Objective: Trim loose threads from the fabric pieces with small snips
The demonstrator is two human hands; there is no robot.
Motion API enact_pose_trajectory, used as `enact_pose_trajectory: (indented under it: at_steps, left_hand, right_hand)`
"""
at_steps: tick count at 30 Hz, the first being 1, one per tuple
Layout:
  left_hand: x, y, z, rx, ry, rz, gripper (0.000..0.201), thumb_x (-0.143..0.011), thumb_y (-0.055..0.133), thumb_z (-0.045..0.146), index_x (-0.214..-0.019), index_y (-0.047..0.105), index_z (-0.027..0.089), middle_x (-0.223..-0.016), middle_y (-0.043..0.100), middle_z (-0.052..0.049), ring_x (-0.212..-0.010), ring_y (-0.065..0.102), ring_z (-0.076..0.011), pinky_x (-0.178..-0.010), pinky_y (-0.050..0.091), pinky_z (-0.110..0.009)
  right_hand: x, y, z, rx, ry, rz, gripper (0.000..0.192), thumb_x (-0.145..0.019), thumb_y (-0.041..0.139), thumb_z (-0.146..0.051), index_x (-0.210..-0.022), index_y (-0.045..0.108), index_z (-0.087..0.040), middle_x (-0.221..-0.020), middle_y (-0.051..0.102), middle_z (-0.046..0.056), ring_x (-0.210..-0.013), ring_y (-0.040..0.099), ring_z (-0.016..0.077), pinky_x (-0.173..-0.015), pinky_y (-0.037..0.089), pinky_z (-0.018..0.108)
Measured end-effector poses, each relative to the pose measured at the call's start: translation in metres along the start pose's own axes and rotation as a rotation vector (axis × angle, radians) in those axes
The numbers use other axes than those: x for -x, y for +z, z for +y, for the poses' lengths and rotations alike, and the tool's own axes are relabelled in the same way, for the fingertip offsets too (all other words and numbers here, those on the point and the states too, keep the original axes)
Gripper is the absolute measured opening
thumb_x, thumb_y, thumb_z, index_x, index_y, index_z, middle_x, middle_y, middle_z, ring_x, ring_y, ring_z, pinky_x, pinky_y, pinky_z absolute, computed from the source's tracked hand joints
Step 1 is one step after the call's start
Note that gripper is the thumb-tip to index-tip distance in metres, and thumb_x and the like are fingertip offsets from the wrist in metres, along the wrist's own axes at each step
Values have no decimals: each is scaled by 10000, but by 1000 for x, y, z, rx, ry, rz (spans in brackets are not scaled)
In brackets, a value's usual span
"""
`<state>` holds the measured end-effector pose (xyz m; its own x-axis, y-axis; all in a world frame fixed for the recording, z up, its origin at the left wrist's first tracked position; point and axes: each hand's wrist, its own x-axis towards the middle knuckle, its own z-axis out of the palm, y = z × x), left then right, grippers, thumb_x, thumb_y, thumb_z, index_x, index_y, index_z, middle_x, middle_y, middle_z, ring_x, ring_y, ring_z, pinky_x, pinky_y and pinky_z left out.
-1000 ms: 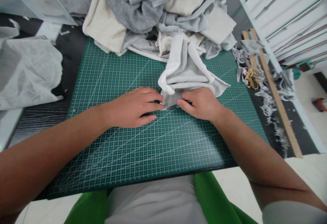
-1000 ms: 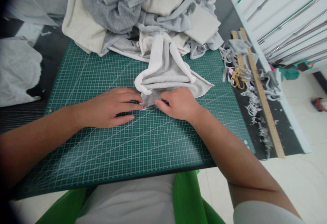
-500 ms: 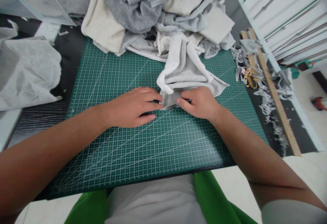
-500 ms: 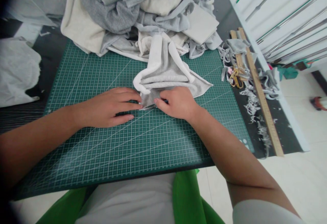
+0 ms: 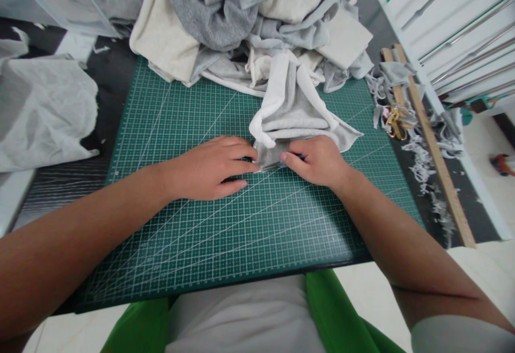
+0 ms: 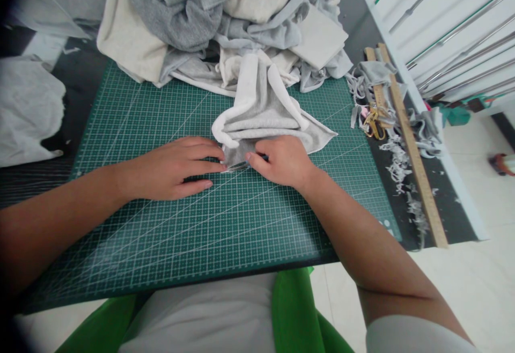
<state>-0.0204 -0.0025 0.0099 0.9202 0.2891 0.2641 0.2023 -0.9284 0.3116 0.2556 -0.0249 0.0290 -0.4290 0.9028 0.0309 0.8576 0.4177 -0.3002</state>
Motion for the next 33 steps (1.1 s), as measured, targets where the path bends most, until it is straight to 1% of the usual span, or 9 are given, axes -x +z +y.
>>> enact_pose_trajectory:
  at_steps: [7, 18, 24, 29, 33]
  left_hand:
    - [1, 0, 0, -6, 3, 0, 339, -972, 568, 277, -1287, 646, 181, -1328, 621, -109, -1253, 550, -300, -1079, 463, -497]
    - [0, -1, 0, 9, 4, 8, 323, -967, 582, 262, -1268, 657, 172, -1315, 632, -113, -1249, 554, -297, -1064, 474, -494]
    - [0, 0, 0, 20, -17, -9, 322, -963, 589, 272, -1266, 661, 192, -1337, 627, -110, -1265, 547, -300, -1076, 468, -508]
    - [-1, -1, 0, 41, -19, 7, 323, -948, 606, 266, -1259, 669, 208, -1323, 636, -108, -1250, 561, -304, -1070, 475, -511]
    - [-2, -1, 0, 41, -9, 5, 325, -942, 609, 258, -1257, 672, 206, -1321, 635, -112, -1251, 560, -308, -1073, 472, -517]
  right_hand:
    - [0, 0, 0, -13, -3, 2, 457, -907, 466, -480, -547, 453, -199, -502, 424, -16, -521, 369, 110, -566, 185, 310]
    - [-1, -2, 1, -15, -12, -3, 444, -905, 476, -468, -553, 448, -199, -506, 423, -14, -526, 362, 112, -571, 185, 307]
    - [-1, -1, -1, 20, -21, -4, 452, -914, 464, -479, -562, 494, -197, -516, 467, -1, -537, 377, 121, -569, 189, 308]
    - [0, -1, -3, 58, -28, -12, 470, -928, 435, -491, -583, 562, -197, -536, 525, 16, -536, 391, 131, -565, 197, 309]
    - [0, -1, -3, 73, -34, -19, 479, -933, 419, -492, -591, 580, -197, -543, 542, 24, -538, 401, 136, -568, 204, 311]
